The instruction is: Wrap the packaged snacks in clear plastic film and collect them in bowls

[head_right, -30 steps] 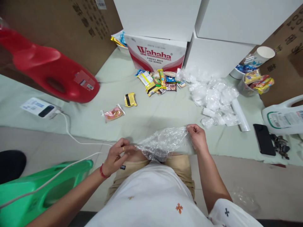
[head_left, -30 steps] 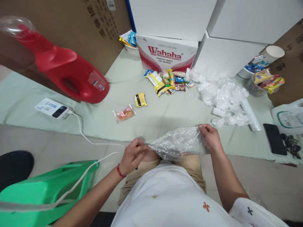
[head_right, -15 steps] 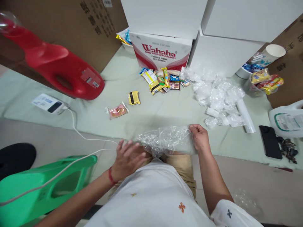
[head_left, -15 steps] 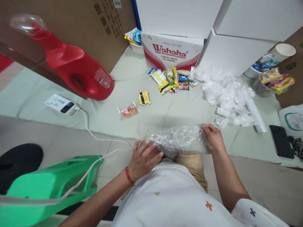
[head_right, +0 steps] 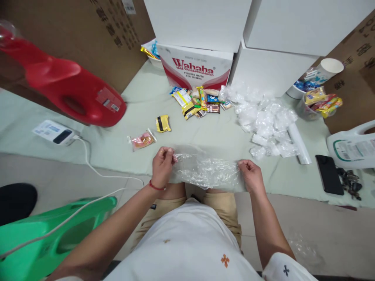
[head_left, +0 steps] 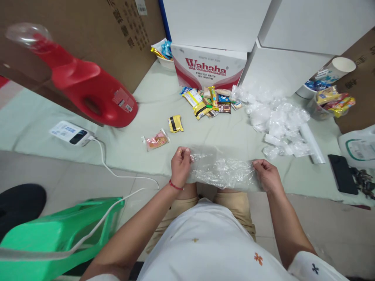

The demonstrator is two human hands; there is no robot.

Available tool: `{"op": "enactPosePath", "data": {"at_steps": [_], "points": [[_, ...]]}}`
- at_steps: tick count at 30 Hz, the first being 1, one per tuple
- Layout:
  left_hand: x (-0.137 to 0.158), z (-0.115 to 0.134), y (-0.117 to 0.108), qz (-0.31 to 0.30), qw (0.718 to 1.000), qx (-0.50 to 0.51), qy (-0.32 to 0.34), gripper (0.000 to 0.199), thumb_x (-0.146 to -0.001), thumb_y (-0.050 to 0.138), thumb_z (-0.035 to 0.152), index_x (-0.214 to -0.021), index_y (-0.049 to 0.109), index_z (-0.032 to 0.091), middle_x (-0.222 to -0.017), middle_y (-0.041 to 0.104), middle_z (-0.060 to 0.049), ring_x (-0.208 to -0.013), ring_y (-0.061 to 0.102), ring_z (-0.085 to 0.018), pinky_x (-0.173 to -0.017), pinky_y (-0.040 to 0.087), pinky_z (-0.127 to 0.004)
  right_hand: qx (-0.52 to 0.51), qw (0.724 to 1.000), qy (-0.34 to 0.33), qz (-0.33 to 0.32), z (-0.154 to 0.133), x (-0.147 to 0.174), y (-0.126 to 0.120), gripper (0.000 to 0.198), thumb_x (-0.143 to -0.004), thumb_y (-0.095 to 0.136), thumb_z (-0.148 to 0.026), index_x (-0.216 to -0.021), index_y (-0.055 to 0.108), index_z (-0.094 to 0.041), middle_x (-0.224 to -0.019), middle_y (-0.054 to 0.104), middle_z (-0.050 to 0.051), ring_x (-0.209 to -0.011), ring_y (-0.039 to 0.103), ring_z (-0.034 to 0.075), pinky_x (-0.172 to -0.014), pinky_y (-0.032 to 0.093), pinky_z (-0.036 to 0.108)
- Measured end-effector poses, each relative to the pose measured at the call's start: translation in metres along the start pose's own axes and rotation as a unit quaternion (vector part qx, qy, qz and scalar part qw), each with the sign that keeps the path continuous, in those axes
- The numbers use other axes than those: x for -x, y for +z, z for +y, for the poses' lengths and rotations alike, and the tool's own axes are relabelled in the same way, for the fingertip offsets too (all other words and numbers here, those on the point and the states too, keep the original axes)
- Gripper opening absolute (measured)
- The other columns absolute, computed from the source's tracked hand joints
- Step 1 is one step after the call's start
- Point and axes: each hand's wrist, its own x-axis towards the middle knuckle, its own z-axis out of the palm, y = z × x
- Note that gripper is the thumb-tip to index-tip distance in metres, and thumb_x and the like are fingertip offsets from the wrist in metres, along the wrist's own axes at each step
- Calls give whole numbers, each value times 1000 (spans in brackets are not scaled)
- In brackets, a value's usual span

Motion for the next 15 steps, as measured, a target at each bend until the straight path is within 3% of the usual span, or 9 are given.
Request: {"op": "enactPosePath", "data": {"at_steps": [2,4,7,10,12,13,15], "points": [[-16,-3,5,18,999,-27,-12,28,-99,50,47,-83,52,24,-59,49,6,-56,48,-14,-60,41,-26,37,999,11,-3,2,4,-8,46,-76,74,-64,-82,69,-19,-68,62,0,-57,46,13,-56,37,28],[-26,-4,10,33,996,-79,3,26,-97,52,44,-81,56,23,-61,50,6,-59,48,-14,-62,40,-27,112,993,-21,25,0,11,-17,45,-82,69,-64,-88,71,-19,-79,66,4,-63,50,15,-63,42,31],[-33,-3,17,41,990,-131,23,25,-94,54,41,-80,60,21,-66,56,4,-65,52,-14,-66,41,-27,196,965,-158,70,-12,22,-25,52,-89,62,-66,-113,72,-21,-111,69,11,-83,60,22,-80,51,38],[-34,-1,22,32,988,-150,25,26,-94,54,42,-81,62,21,-66,58,4,-65,53,-15,-67,41,-27,210,938,-275,4,-26,24,-16,82,-85,65,-73,-149,52,-24,-143,57,17,-128,53,34,-104,47,50],[-34,-1,26,20,987,-155,28,26,-94,54,43,-82,63,21,-65,57,4,-65,53,-15,-68,40,-27,214,936,-278,-38,-32,15,1,104,-78,73,-74,-161,35,-24,-151,53,17,-140,45,36,-110,42,55],[-35,-1,27,11,987,-156,29,26,-94,54,43,-82,63,21,-65,57,4,-64,53,-15,-67,40,-27,205,943,-259,-47,-33,7,11,107,-77,75,-72,-162,32,-24,-147,56,17,-137,48,36,-110,43,55],[-38,-2,29,-9,987,-158,35,26,-94,53,42,-82,62,21,-64,57,4,-64,53,-15,-66,40,-27,166,963,-201,-62,-33,-16,32,90,-80,74,-64,-155,44,-22,-127,68,14,-116,62,31,-101,48,48]]}}
